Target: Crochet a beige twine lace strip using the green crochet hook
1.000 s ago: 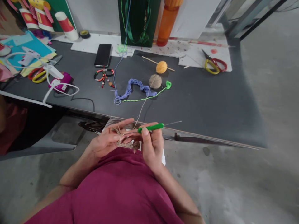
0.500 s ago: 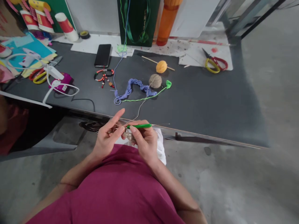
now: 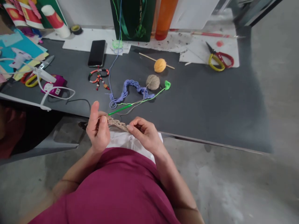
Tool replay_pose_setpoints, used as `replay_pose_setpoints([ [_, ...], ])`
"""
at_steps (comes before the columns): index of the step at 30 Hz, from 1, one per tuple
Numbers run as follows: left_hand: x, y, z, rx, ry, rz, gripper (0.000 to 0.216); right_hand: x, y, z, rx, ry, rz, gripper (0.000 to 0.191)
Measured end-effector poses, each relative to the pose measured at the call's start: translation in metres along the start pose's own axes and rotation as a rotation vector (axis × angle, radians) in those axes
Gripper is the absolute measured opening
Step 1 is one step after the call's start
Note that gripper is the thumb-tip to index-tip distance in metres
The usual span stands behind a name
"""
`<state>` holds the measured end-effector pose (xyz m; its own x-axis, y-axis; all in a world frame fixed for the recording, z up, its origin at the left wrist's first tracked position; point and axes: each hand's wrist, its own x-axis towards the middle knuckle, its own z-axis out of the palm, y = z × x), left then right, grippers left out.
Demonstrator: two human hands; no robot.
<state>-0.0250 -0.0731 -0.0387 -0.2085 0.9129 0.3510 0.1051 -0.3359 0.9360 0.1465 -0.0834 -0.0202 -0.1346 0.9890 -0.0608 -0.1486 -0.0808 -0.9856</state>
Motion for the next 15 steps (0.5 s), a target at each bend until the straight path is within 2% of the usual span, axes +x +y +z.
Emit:
replay_pose_setpoints([
  [8,0.017,-0.018,0.002,0.011,0.174,-0.031,0.048,0.003,-0.005,-0.031,-0.170,0.034,0.040,0.036],
  [15,0.027,-0.031,-0.005,-0.013,0.320,-0.031,0.038,0.004,-0.017,-0.073,-0.393,0.250,0.087,0.036],
])
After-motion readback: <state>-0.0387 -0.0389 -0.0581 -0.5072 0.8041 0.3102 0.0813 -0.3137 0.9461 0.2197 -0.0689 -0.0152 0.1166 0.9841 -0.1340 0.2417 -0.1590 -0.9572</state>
